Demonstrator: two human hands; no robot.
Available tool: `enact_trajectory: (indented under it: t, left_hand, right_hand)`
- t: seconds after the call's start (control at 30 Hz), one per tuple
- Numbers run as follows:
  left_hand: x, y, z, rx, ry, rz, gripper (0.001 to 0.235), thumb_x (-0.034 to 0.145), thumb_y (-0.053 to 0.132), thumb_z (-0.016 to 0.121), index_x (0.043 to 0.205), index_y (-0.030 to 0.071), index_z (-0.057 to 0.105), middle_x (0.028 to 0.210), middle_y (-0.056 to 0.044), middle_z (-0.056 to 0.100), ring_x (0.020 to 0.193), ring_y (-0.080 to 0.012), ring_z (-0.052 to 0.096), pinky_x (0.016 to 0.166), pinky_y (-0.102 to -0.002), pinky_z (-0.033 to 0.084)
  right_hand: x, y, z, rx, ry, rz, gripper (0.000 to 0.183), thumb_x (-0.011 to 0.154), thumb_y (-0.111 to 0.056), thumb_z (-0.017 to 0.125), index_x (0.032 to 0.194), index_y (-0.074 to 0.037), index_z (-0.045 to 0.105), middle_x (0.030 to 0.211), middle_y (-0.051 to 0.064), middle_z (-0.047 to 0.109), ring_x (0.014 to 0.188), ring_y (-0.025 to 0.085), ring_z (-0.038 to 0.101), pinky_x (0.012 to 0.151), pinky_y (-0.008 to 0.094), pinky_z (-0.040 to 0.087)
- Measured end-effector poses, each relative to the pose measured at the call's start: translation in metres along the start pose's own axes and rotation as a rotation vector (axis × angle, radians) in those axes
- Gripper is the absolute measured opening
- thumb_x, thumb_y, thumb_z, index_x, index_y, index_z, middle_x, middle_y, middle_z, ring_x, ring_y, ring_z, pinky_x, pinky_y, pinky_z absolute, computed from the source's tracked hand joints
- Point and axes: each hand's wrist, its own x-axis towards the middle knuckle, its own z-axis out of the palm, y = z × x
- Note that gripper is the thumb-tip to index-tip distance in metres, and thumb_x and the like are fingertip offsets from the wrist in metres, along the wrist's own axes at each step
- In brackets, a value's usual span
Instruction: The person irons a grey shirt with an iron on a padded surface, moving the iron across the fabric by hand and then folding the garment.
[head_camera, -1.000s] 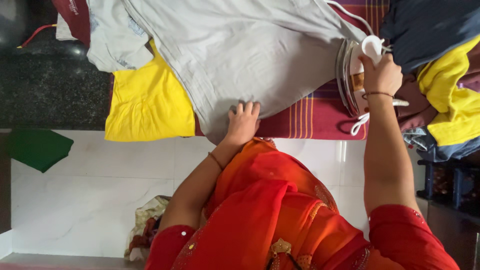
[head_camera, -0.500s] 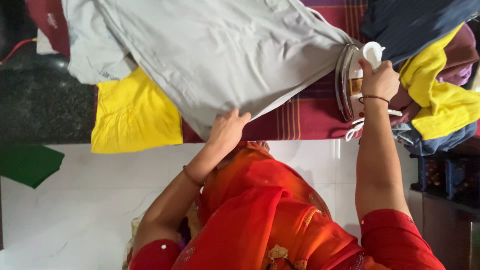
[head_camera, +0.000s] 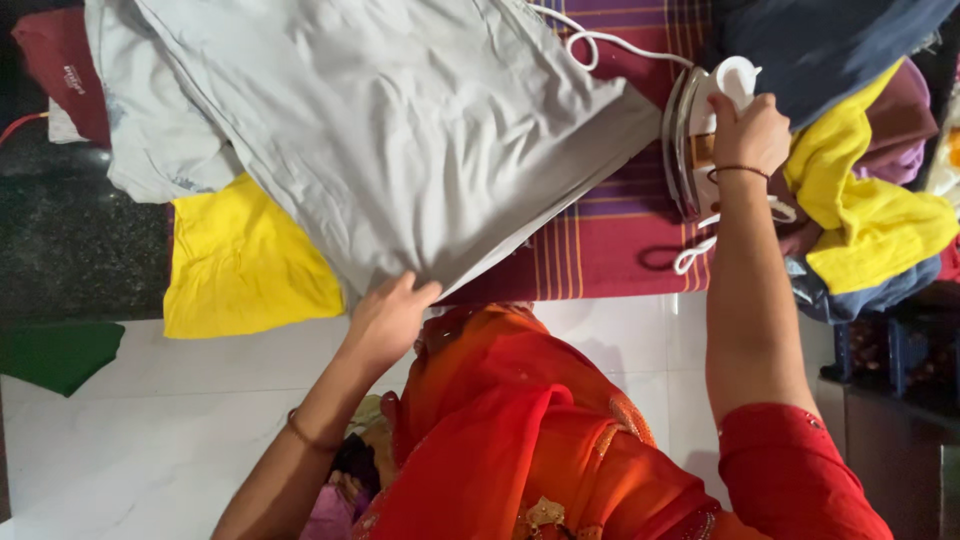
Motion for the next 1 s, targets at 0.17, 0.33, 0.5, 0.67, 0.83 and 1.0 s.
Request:
enact_trajectory:
  t: [0.17,0.33,0.5,0.67,0.83,1.0]
  left_hand:
    - [-0.039,-0.032,0.02,0.035,0.041,0.063,0.023,0.089,0.003,0.052,0.103,0.013,0.067,0.097,-0.016,0.062,0.094,-0.0391,0.065,0.081,-0.051,0.052]
    - [-0.084,-0.068,0.015,0.078,0.23,-0.03,0.026,0.078,-0.001,0.06,0.1,0.01,0.07,0.095,-0.012,0.063,0.097,-0.0364,0.062,0.081,-0.049,0.051]
    - [-0.085,-0.065,0.027,-0.032,0.339,0.006,0.025,0.079,-0.001,0.06,0.1,0.009,0.07,0.099,-0.011,0.065,0.095,-0.036,0.061,0.081,-0.047,0.051]
    - [-0.103,-0.085,0.035,-0.123,0.305,0.004,0.025,0.078,-0.002,0.058,0.1,0.006,0.068,0.099,-0.012,0.067,0.098,-0.0368,0.062,0.085,-0.046,0.052]
    - [-0.112,-0.102,0.03,-0.271,-0.298,-0.371,0.025,0.086,0.013,0.064,0.108,0.007,0.072,0.1,-0.018,0.076,0.092,-0.0323,0.075,0.084,-0.042,0.056]
    - [-0.064,-0.12,0.049,-0.321,-0.625,-0.158,0.036,0.082,0.019,0.067,0.117,0.01,0.067,0.105,-0.014,0.078,0.093,-0.0264,0.075,0.081,-0.038,0.059]
  right_hand:
    - [0.038,-0.01,0.02,-0.016,0.016,-0.055,0.067,0.089,-0.064,0.083,0.092,0.001,0.067,0.084,0.028,0.072,0.077,0.048,0.071,0.067,0.054,0.057]
    - [0.051,-0.031,0.021,0.04,-0.172,0.056,0.073,0.095,-0.064,0.077,0.117,0.004,0.061,0.112,0.032,0.07,0.108,0.049,0.068,0.092,0.054,0.054]
    - [-0.069,-0.062,0.049,-0.27,0.158,-0.469,0.098,0.098,-0.061,0.073,0.148,0.012,0.029,0.147,0.039,0.037,0.134,0.053,0.04,0.108,0.064,0.033]
    - [-0.175,-0.059,0.061,0.122,-0.381,-0.227,0.058,0.092,-0.02,0.067,0.142,0.003,0.046,0.125,0.028,0.062,0.114,0.048,0.06,0.093,0.059,0.05]
    - [-0.175,0.023,0.036,0.044,-0.424,-0.271,0.025,0.092,-0.014,0.059,0.112,-0.003,0.068,0.114,0.029,0.068,0.101,0.05,0.066,0.087,0.056,0.054]
    - [-0.193,0.047,0.023,-0.156,-0.564,-0.268,0.033,0.09,-0.021,0.062,0.118,-0.005,0.069,0.121,0.031,0.065,0.102,0.05,0.066,0.088,0.057,0.054]
